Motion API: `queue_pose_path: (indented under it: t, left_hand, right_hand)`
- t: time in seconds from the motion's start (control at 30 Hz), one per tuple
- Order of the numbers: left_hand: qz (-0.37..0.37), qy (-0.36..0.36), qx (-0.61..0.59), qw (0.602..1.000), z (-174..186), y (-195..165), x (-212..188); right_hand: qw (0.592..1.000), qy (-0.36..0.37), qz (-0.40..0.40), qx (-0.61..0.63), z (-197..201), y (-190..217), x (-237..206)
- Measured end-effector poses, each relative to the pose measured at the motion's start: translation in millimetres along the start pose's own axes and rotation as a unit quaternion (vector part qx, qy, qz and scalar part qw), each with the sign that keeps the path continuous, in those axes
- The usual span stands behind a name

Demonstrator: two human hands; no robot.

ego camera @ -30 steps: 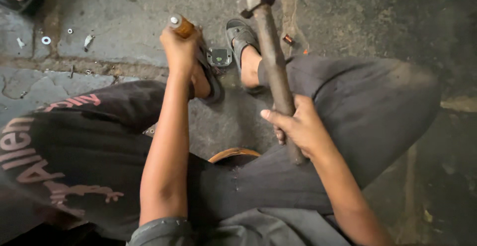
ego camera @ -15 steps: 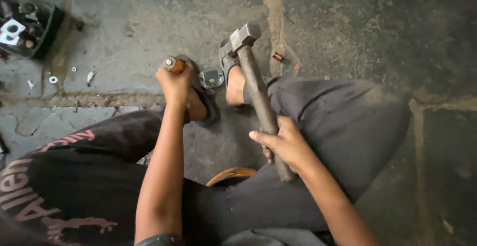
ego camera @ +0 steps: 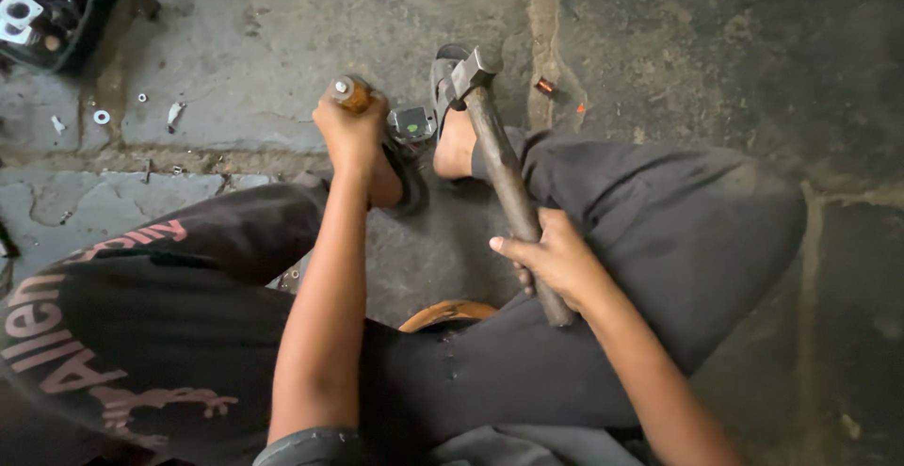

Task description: The person sits on the floor and repeatedly strikes a small metal part with a hammer while holding it with a punch. The person adjusts the part and hammer several times during the process.

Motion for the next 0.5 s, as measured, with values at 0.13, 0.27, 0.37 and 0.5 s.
queue_pose_path:
  t: [0.13,0.27,0.37,0.5]
  left_hand:
    - [0.0,-0.054,-0.007,0.998,-2,-2,-3]
    - [0.055,-0.065,-0.023,0.996,-4,4,3]
    - [0.016,-0.048,-0.005,0.999,-11,11,10]
    - [0.007,0.022,-0.055,0.998,-30,23,10]
  right_hand:
    - [1.0,0.004,-0.002,-0.016,-2,-2,1]
    - [1.0,0.006,-0.011,-0.027,-5,1,3]
    - [0.998,0.013,-0.026,-0.054,-7,-2,8]
    - [0.993,0.038,-0.048,-0.099,-7,-20,18]
Point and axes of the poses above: each hand's wrist, its own x-axis towards the middle knuckle, its own z-axis out of the back of the hand, y = z × x, the point moved 1 cm from there along x, towards the middle knuckle, and after that the axes turned 8 degrees about -x, right-handed, at the moved point
